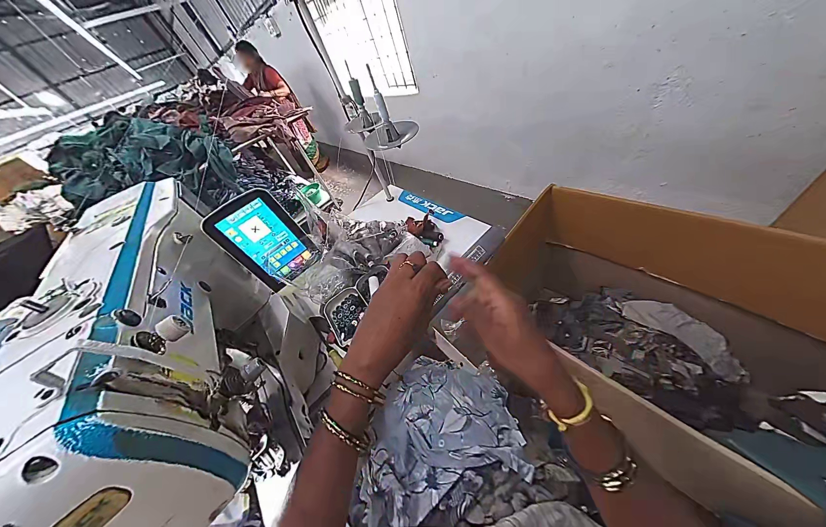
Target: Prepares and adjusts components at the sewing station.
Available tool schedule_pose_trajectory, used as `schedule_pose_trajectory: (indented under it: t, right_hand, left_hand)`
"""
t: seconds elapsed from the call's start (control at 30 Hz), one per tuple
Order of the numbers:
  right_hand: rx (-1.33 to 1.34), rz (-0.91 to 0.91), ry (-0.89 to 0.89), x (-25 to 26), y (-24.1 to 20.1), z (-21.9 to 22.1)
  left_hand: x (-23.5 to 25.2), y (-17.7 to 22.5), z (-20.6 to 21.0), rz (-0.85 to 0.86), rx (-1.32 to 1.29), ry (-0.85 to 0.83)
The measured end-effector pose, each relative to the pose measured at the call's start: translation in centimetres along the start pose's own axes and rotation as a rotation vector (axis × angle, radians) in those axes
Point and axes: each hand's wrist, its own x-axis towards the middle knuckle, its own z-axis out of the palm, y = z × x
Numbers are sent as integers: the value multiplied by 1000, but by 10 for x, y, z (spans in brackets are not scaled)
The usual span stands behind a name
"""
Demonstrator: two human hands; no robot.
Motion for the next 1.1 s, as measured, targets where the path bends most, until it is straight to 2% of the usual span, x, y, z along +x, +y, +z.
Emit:
schedule_pose_trajectory:
  t: [0.03,0.1,0.17,0.23,0.3,0.33,0.37,0.4,0.47,0.5,0.63,0.7,0.77,0.83,0.87,0.93,1.0,1.1]
  right_hand:
    - [104,57,-60,4,-1,8]
    - [191,108,24,14,6,12]
    - [176,66,76,24,18,9]
    - [24,-87,92,23,30,16]
    - [-183,-287,103,18,34,30]
    - [-260,-365,105,17,31,35]
    - [-315,-416,124,17,27,36]
    - [-349,-435,162,20,22,36]
    - [-314,-393,255,33,17,30]
    - [-233,-339,273,39,17,28]
    - [456,150,62,51,0,32]
    - [657,321,2,55,-9,34]
    - [753,405,-32,59,-16,36]
    - [801,453,-61,62,-22,41]
    - [803,473,-66,64,-25,44]
    - [774,501,-69,68,-28,49]
    - [732,534,-96,73,-28,50]
    - [566,490,-129,78,-26,53]
  left_hand:
    - [0,-2,-2,-16,-3,-1]
    - [-2,-12,-10,-69,-21,-2]
    - [-6,-22,-18,-142,-114,-8]
    - [-8,-27,-20,-281,-412,6]
    - [-4,-20,-20,-471,-902,79]
    - [-2,-16,-18,-524,-1008,120]
    - [-2,-15,-16,-526,-951,132]
    - [-3,-15,-12,-497,-769,126]
    - [-6,-14,-9,-431,-418,104]
    - [-7,-13,-10,-419,-373,81]
    - [-5,-15,-13,-464,-554,58]
    - [-7,-20,-11,-462,-614,72]
    - [-9,-24,-8,-447,-664,113]
    - [-11,-23,-4,-421,-641,233]
    - [-11,-23,-1,-380,-531,313]
    - [-14,-23,5,-224,-138,457]
    - [-16,-25,10,-77,170,544]
    - [-19,-28,13,-7,308,599]
